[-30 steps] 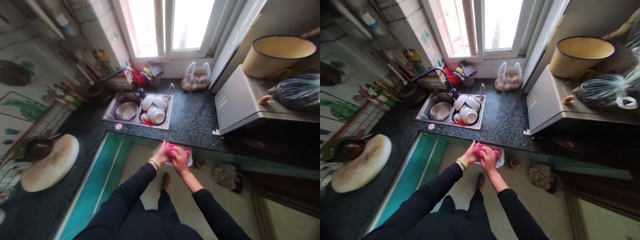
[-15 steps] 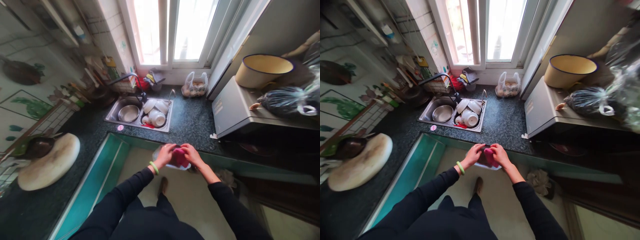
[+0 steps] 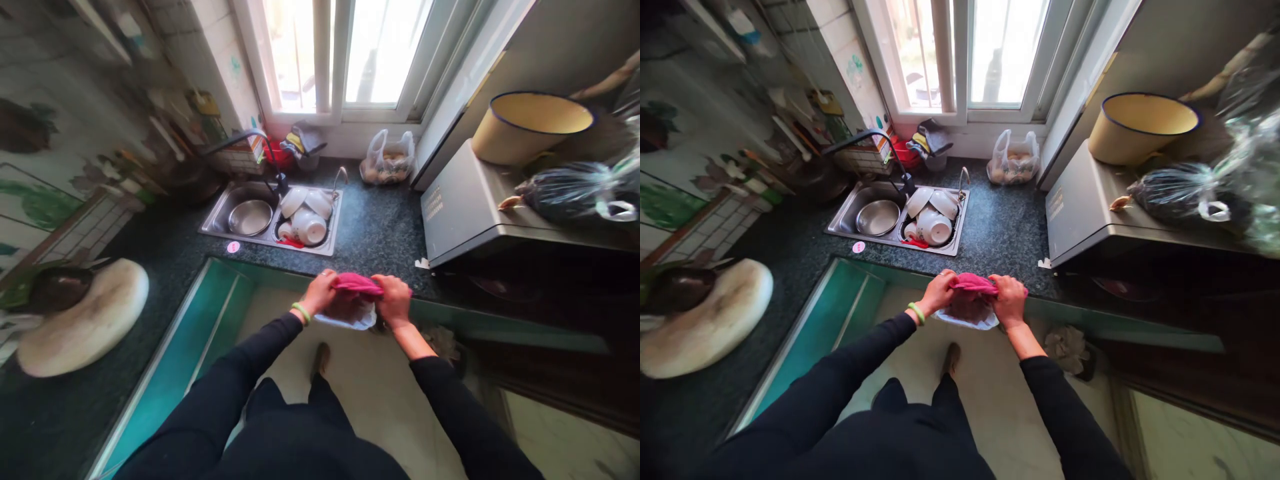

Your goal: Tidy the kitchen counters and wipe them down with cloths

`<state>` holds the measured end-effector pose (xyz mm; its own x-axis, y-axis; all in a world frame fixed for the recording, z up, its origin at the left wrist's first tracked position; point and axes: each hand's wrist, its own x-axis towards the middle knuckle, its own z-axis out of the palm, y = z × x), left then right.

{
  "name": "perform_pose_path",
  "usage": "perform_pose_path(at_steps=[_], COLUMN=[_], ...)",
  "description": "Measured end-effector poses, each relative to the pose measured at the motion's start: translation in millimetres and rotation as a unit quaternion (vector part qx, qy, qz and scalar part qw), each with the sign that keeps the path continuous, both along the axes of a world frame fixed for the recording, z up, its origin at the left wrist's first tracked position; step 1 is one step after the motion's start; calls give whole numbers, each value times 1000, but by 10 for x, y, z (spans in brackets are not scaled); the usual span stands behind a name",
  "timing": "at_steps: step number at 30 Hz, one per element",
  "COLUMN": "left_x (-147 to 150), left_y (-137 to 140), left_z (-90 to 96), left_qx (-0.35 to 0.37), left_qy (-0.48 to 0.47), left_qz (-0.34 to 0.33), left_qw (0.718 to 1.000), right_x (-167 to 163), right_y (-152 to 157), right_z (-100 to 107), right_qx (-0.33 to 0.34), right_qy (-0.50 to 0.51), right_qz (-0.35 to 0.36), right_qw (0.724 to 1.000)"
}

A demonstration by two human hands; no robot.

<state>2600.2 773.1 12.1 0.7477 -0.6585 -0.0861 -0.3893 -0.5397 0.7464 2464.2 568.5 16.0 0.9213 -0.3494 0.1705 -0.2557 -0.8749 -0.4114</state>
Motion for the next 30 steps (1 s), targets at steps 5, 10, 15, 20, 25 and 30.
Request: perform_pose_path(at_steps=[5, 10, 15, 20, 25, 30], left_x=[66, 137, 156, 19, 61, 205], left_y=[-48, 40, -35, -212, -232, 0], left_z=[-160, -117, 112, 385, 614, 941], left_qx=[65, 48, -16, -112, -135, -175], left_qy=[17, 50, 54, 23, -96, -163], left_qz=[-5, -22, -3, -96, -101, -36], left_qw=[998, 997, 998, 989, 981, 970], right_x=[36, -3, -5, 121, 151, -61], right_y=[164, 82, 52, 225, 288, 124], right_z=[-459, -342, -268, -396, -526, -409], right_qx=[63, 86, 112, 129, 151, 141], right_qy=[97, 92, 175, 103, 21, -11], right_qz=[-41, -25, 3, 25, 22, -7], right_qw=[992, 992, 978, 986, 988, 990])
